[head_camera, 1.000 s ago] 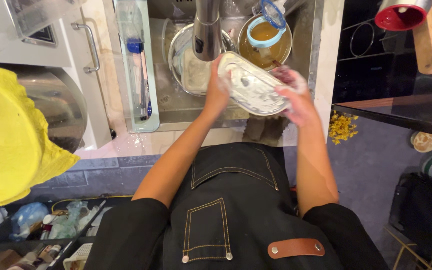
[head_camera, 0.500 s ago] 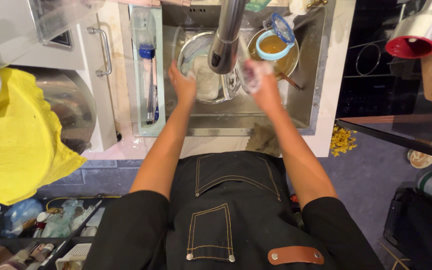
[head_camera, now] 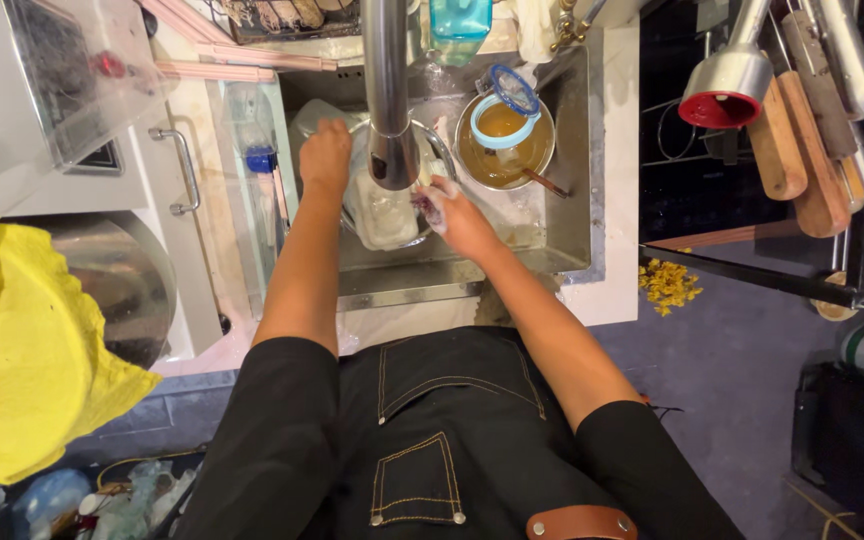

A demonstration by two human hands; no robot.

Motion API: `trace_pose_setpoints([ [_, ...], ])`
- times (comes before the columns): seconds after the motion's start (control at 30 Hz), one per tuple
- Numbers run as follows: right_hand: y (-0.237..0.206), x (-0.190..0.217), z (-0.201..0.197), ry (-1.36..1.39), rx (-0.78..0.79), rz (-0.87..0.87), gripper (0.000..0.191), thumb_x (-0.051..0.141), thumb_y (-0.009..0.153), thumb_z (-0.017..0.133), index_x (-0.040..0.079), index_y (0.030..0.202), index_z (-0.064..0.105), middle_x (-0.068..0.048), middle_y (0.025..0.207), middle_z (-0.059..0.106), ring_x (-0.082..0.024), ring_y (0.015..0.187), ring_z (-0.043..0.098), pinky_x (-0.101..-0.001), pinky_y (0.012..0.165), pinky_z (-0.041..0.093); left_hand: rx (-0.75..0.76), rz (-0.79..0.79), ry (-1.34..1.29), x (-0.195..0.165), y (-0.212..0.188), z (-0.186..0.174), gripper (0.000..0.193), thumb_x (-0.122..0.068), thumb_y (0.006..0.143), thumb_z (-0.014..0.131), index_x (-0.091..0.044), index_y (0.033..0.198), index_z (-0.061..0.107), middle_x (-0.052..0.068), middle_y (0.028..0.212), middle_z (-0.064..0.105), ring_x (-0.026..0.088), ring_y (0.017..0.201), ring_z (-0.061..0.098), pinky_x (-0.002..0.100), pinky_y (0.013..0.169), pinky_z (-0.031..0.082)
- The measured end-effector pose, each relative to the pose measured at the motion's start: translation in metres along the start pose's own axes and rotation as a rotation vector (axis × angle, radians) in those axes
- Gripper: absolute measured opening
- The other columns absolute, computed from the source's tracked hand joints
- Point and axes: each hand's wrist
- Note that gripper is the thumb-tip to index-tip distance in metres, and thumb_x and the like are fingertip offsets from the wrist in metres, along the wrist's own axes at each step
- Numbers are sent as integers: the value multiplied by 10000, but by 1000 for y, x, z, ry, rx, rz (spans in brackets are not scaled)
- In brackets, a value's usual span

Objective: The person washes a blue container, a metal mixing bowl, and several clear plastic lids and containers in a sink using a purple sponge and running water.

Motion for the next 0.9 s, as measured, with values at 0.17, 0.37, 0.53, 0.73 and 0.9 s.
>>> trace_pose_setpoints([
  [0.17, -10, -9, -5, 59, -129, 69, 473, 6, 848, 724, 89, 1305, 635, -242, 1388, 565, -442, 1225, 611, -431, 1035, 517, -53, 26, -494, -20, -11, -6, 216, -177, 988, 593, 21, 1072, 594, 289, 895, 690, 494, 871, 662, 550, 753, 523],
  [0.37, -27, -10, -13, 337, -382, 169, 468, 68, 931, 732, 48, 1365, 559, -166, 1262, 638, -311, 1136, 659, -385, 996, 534, 76, 2, -721, -40, -45, -49, 333, -283, 944, 715, 20, 1054, 633, 286, 954, 680, 496, 954, 634, 545, 828, 520],
  [0.53, -35, -3, -25, 1170, -488, 408, 428, 108, 1006, 601, 59, 1408, 460, -68, 1190, 643, -189, 1048, 697, -336, 831, 602, -324, 171, -731, -40, -97, -80, 286, 60, 792, 651, 36, 1074, 610, 282, 1117, 619, 469, 1023, 630, 508, 856, 525],
  [0.73, -42, 13, -29, 1123, -411, 364, 424, 109, 1016, 627, 14, 1411, 503, -71, 1234, 660, -173, 1093, 694, -334, 868, 625, -587, -66, -1126, -62, -134, -44, 375, 53, 809, 798, -41, 776, 436, 170, 1264, 543, 340, 1217, 548, 434, 1016, 444],
  [0.9, -43, 19, -36, 746, -393, 228, 480, 100, 1007, 715, 0, 1438, 528, -77, 1269, 666, -136, 1118, 643, -305, 974, 538, -299, -223, -1600, -71, -144, -34, 409, 9, 834, 735, -144, 1072, 439, 142, 1287, 527, 294, 1256, 529, 410, 1040, 466],
])
Point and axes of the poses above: each hand's wrist, its own y-axis towards the middle knuckle, its own z-axis out of the palm, x = y × z
